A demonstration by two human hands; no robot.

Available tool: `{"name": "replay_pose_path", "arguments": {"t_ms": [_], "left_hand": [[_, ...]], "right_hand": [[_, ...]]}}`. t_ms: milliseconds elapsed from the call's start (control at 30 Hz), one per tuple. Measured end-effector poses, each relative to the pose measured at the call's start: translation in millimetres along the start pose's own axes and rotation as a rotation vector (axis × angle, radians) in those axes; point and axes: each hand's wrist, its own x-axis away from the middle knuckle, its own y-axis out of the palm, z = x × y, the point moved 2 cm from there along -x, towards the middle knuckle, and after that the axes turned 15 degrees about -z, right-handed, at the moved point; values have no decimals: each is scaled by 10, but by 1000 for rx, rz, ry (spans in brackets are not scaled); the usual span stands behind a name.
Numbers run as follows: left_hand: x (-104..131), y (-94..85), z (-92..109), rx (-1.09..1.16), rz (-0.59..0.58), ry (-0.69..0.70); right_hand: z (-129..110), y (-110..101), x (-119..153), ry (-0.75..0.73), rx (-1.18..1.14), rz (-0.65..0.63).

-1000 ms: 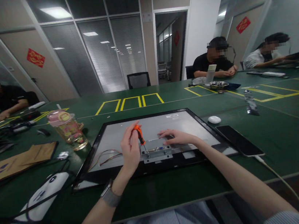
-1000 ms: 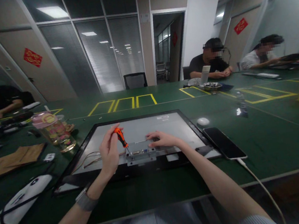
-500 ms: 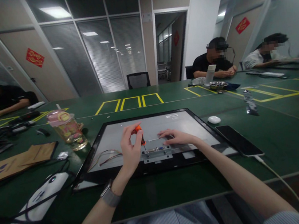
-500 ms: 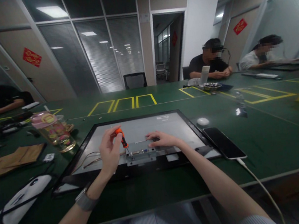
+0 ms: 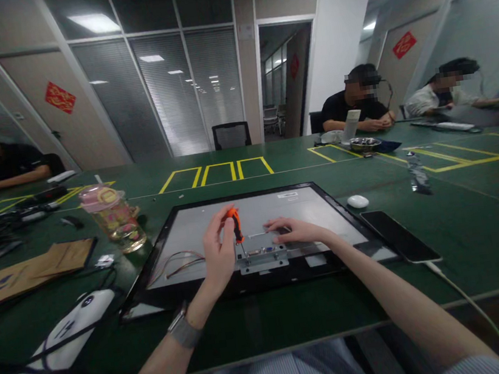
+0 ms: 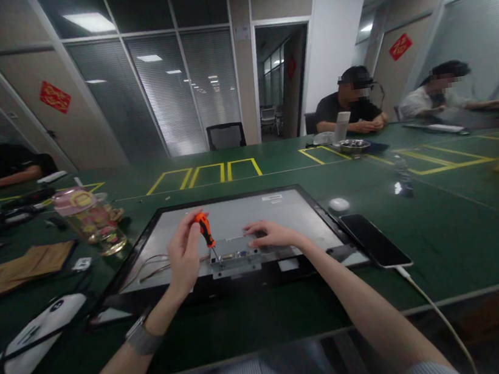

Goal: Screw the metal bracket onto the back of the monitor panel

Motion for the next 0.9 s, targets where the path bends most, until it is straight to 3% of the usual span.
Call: {"name": "replay_pose_path", "arguments": {"t_ms": [133, 300, 500, 733, 900], "left_hand": [[3, 16, -36, 40, -11, -4], [-20, 4, -25, -62, 28, 45], [-16, -10, -6, 40, 33, 1], [-26, -18, 19, -98, 26, 46], [-38, -39, 40, -129, 115, 85]], "right_hand": [[13, 0, -3, 14, 5, 0], [-27, -9, 6, 10, 9, -15], [-49, -15, 7, 38, 2, -19], [-46, -14, 7, 30, 5, -20], [-33, -15, -3, 36, 8, -19]]}}
